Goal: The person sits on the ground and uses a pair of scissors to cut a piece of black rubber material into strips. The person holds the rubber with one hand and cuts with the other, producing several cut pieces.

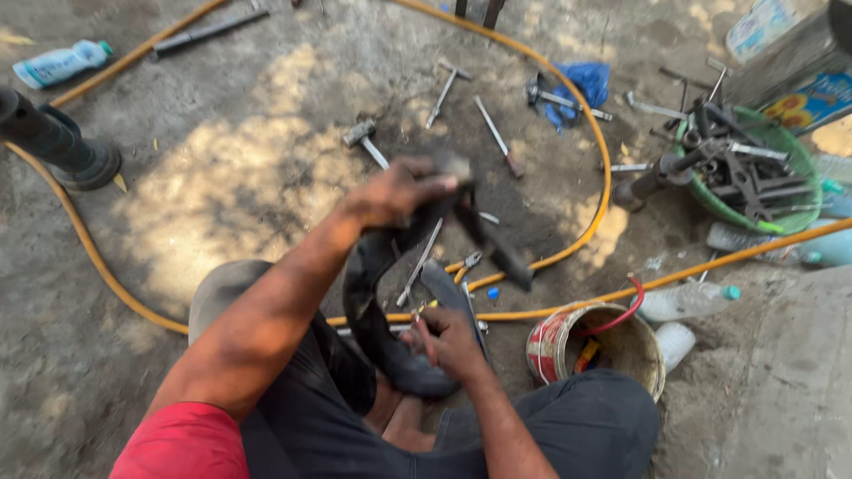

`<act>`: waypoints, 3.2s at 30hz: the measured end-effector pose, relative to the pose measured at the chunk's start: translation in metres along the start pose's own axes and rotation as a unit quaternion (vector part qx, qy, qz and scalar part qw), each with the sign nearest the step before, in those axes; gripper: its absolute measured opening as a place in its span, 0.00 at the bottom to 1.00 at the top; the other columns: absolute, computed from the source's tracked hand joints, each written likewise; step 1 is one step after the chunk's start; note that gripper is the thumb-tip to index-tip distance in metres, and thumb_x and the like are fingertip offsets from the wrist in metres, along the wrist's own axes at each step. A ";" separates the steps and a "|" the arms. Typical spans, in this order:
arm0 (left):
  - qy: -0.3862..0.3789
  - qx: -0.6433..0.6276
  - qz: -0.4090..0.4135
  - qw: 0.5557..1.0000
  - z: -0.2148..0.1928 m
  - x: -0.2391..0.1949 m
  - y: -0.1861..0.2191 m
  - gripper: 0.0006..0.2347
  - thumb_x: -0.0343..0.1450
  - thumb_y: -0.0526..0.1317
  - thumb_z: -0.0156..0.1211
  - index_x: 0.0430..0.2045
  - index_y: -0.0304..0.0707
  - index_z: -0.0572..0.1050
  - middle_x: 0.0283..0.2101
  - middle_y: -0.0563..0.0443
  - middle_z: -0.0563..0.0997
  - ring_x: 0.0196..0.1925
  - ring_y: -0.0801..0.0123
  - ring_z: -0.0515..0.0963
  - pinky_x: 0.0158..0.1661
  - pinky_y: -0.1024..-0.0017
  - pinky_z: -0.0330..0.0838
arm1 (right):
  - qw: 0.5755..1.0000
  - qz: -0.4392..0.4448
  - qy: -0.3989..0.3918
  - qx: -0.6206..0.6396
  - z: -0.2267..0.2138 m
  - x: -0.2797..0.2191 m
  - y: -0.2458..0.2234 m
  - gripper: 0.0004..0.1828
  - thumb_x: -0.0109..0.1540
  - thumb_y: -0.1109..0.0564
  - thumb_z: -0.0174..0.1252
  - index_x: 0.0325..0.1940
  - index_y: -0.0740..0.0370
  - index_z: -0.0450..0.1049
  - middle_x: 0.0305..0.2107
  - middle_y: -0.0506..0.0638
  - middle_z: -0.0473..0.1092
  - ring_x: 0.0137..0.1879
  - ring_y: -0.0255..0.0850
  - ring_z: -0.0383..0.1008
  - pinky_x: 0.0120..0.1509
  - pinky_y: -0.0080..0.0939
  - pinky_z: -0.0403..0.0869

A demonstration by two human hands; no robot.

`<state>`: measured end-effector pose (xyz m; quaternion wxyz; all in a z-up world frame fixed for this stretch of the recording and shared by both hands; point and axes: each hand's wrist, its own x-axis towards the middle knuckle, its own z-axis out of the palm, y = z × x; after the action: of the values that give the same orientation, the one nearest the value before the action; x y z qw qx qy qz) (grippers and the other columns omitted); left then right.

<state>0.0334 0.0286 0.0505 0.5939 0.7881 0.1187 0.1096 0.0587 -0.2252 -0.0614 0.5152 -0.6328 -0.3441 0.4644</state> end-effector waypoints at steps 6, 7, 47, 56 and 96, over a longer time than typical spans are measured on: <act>0.074 -0.303 0.147 0.939 0.007 -0.043 0.003 0.13 0.82 0.41 0.61 0.56 0.29 0.76 0.46 0.46 0.85 0.39 0.77 0.77 0.39 0.79 0.70 | 0.960 -0.243 0.059 -0.126 -0.012 -0.008 -0.019 0.28 0.55 0.35 0.72 0.33 0.63 0.75 0.24 0.47 0.71 0.29 0.36 0.71 0.34 0.37 0.70; 0.132 -0.237 0.173 0.947 0.013 -0.045 0.001 0.13 0.84 0.41 0.59 0.59 0.31 0.75 0.45 0.47 0.85 0.41 0.77 0.79 0.42 0.79 0.72 | 0.961 -0.251 0.053 -0.104 -0.008 -0.008 -0.022 0.29 0.56 0.33 0.71 0.34 0.63 0.76 0.26 0.46 0.72 0.31 0.36 0.74 0.36 0.37 0.71; 0.291 0.003 0.052 0.955 0.082 -0.024 -0.074 0.18 0.84 0.50 0.44 0.33 0.36 0.73 0.23 0.56 0.74 0.25 0.76 0.76 0.27 0.72 0.69 | 0.985 -0.031 0.121 0.123 0.024 0.000 0.017 0.24 0.62 0.36 0.65 0.37 0.61 0.74 0.24 0.44 0.70 0.31 0.31 0.74 0.33 0.30 0.73; 0.256 -0.018 0.056 0.965 0.103 -0.033 -0.069 0.17 0.84 0.49 0.46 0.41 0.35 0.76 0.27 0.56 0.77 0.29 0.76 0.76 0.31 0.70 0.72 | 0.977 -0.043 0.136 0.158 0.014 0.004 0.022 0.24 0.64 0.37 0.65 0.37 0.61 0.75 0.24 0.45 0.71 0.30 0.30 0.74 0.33 0.28 0.71; 0.339 -0.150 0.055 0.927 0.033 -0.029 -0.037 0.13 0.80 0.45 0.51 0.43 0.33 0.78 0.35 0.52 0.84 0.29 0.76 0.81 0.31 0.76 0.75 | 0.990 -0.020 0.007 0.140 0.021 0.006 0.022 0.17 0.61 0.47 0.69 0.34 0.64 0.77 0.24 0.43 0.70 0.29 0.30 0.74 0.31 0.30 0.71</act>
<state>0.0142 -0.0012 0.0051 0.6229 0.6108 0.2514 0.4191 0.0401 -0.2184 -0.0851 0.6104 -0.5504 -0.2844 0.4935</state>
